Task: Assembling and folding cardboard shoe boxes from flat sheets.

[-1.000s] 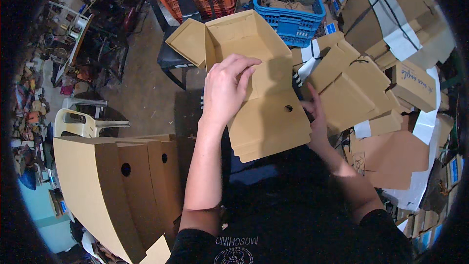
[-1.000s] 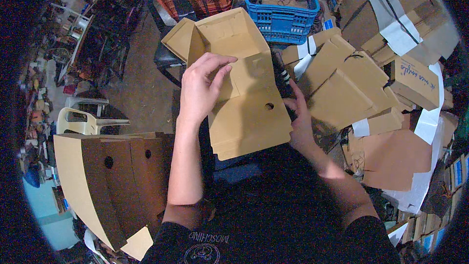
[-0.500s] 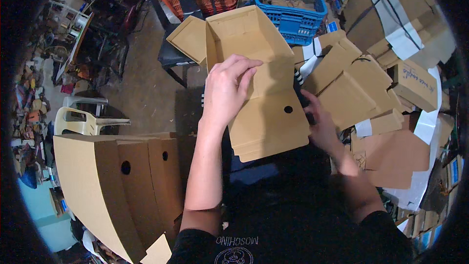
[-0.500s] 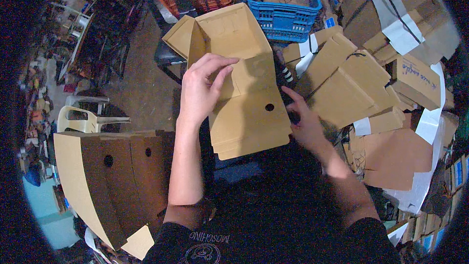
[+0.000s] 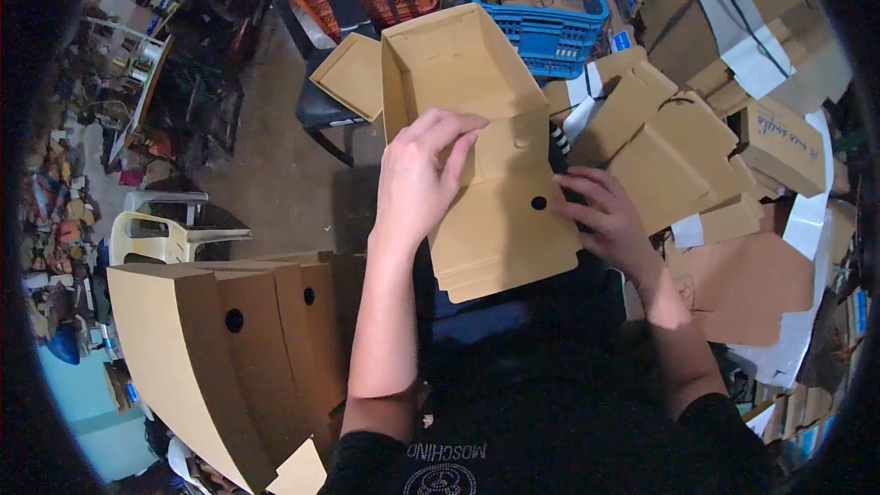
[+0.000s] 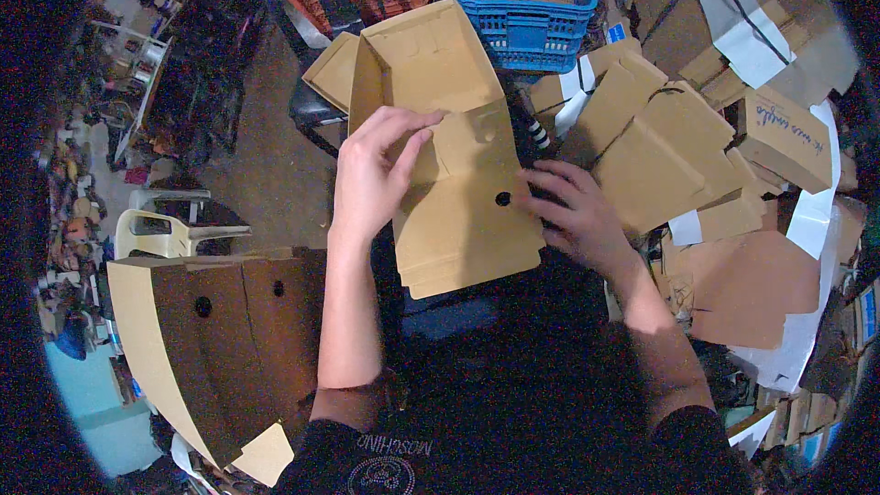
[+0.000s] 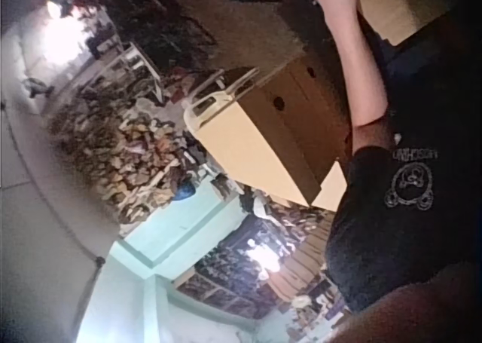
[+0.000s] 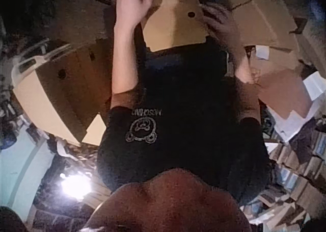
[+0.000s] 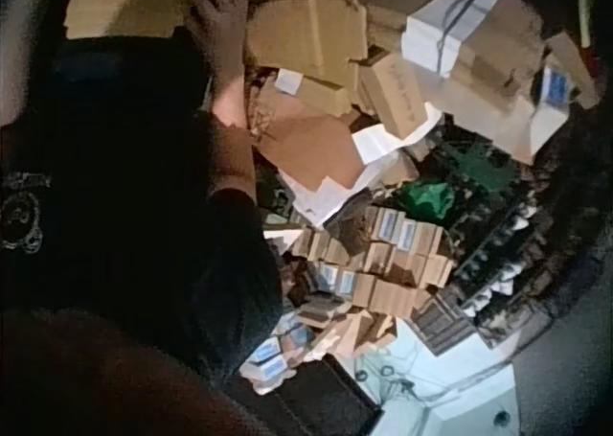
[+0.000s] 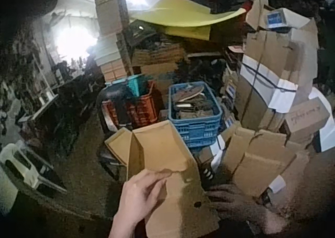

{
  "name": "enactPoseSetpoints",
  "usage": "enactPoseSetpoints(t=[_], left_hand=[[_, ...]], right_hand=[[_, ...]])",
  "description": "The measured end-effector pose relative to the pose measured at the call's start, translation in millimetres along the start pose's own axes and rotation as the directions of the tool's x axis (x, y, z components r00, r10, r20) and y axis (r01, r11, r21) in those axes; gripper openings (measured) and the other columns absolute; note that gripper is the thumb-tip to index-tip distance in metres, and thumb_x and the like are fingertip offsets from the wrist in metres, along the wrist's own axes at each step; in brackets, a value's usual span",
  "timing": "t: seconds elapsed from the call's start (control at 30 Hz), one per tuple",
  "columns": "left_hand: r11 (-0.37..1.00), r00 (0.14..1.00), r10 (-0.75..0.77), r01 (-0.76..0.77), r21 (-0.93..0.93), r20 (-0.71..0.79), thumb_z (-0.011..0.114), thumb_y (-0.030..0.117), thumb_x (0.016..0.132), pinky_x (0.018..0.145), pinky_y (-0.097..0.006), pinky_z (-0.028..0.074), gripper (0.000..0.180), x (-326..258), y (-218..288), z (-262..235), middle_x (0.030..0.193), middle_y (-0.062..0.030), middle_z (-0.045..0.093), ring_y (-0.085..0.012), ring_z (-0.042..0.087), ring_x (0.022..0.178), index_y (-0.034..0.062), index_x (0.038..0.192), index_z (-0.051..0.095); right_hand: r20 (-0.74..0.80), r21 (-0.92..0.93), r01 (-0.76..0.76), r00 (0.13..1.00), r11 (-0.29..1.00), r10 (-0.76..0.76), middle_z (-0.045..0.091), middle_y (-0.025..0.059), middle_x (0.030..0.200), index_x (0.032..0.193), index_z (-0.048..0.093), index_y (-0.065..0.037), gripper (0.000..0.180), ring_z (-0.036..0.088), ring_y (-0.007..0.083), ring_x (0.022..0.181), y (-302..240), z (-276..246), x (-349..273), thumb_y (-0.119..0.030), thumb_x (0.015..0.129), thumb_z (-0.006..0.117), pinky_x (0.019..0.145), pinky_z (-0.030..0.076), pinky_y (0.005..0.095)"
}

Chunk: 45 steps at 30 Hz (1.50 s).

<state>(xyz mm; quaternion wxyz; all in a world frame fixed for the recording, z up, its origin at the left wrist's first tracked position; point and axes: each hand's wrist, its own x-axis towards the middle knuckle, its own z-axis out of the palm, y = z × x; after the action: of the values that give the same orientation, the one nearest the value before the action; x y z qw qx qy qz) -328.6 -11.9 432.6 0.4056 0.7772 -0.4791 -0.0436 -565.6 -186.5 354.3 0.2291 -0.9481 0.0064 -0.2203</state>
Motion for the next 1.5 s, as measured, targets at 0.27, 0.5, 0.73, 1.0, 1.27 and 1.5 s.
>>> enactPoseSetpoints(t=[0.27, 0.5, 0.73, 1.0, 1.27, 1.5], left_hand=[[0.994, 0.979, 0.111, -0.113, 0.004, 0.174, 0.083, 0.027, 0.085, 0.094, -0.038, 0.053, 0.049, -18.9, 26.2, -25.9, 0.114, -0.0152, 0.065, -0.0311, 0.067, 0.103, -0.0002, 0.124, 0.071], [0.991, 0.951, 0.082, -0.109, 0.074, 0.297, 0.078, 0.021, 0.088, 0.085, -0.038, 0.056, 0.034, -23.5, 38.6, -21.8, 0.103, -0.0169, 0.071, -0.0334, 0.071, 0.094, 0.0003, 0.116, 0.073], [0.995, 0.990, -0.094, 0.092, 0.029, 0.108, 0.066, 0.012, 0.096, 0.078, -0.043, 0.056, 0.015, -25.5, 43.5, -0.8, 0.093, -0.0203, 0.073, -0.0373, 0.072, 0.086, -0.0001, 0.101, 0.074], [0.996, 0.959, -0.085, 0.091, -0.010, 0.271, 0.065, 0.012, 0.095, 0.075, -0.044, 0.056, 0.014, -36.9, 41.5, -3.7, 0.087, -0.0237, 0.070, -0.0420, 0.070, 0.085, 0.0011, 0.101, 0.072], [0.996, 0.935, 0.019, 0.013, -0.086, 0.354, 0.066, 0.013, 0.093, 0.091, -0.048, 0.052, 0.014, -61.7, 41.9, 27.4, 0.090, -0.0211, 0.070, -0.0422, 0.067, 0.095, 0.0006, 0.097, 0.072], [0.994, 0.941, 0.087, -0.059, -0.093, 0.328, 0.064, 0.011, 0.095, 0.099, -0.048, 0.050, 0.015, -72.5, 43.6, 40.5, 0.094, -0.0213, 0.070, -0.0427, 0.067, 0.097, 0.0006, 0.103, 0.071]], right_hand=[[-0.139, 0.379, -0.186, 0.957, 0.907, 0.254, 0.073, 0.0088, 0.110, 0.112, 0.069, -0.006, 0.039, 0.067, 0.0307, 0.111, 4.3, 19.9, 11.3, -0.002, 0.075, 0.082, 0.099, 0.052, 0.0392], [-0.316, 0.545, -0.379, 0.732, 0.747, 0.603, 0.064, 0.0086, 0.112, 0.125, 0.058, -0.002, 0.051, 0.065, 0.0186, 0.100, -16.6, 40.3, 37.1, -0.014, 0.084, 0.086, 0.088, 0.053, 0.0327], [-0.057, 0.878, -0.383, 0.511, 0.286, 0.858, 0.044, 0.0144, 0.146, 0.152, 0.027, -0.003, 0.088, 0.050, 0.0233, 0.130, -29.7, 69.8, 18.3, -0.020, 0.088, 0.085, 0.110, 0.043, 0.0390], [0.186, 0.945, -0.320, 0.698, 0.068, 0.692, 0.014, 0.0173, 0.172, 0.166, 0.003, -0.006, 0.108, 0.024, 0.0314, 0.155, -112.4, 88.5, -9.8, -0.017, 0.091, 0.081, 0.125, 0.028, 0.0469], [0.388, 0.919, -0.332, 0.657, -0.213, 0.647, 0.038, 0.0120, 0.156, 0.158, 0.021, -0.010, 0.086, 0.037, 0.0266, 0.147, -81.9, 120.3, -15.6, -0.015, 0.093, 0.077, 0.121, 0.034, 0.0428], [0.408, 0.906, -0.409, 0.766, -0.113, 0.496, 0.057, 0.0096, 0.137, 0.143, 0.044, -0.004, 0.055, 0.058, 0.0195, 0.123, -43.4, 175.1, -45.5, -0.025, 0.099, 0.069, 0.098, 0.053, 0.0376]])
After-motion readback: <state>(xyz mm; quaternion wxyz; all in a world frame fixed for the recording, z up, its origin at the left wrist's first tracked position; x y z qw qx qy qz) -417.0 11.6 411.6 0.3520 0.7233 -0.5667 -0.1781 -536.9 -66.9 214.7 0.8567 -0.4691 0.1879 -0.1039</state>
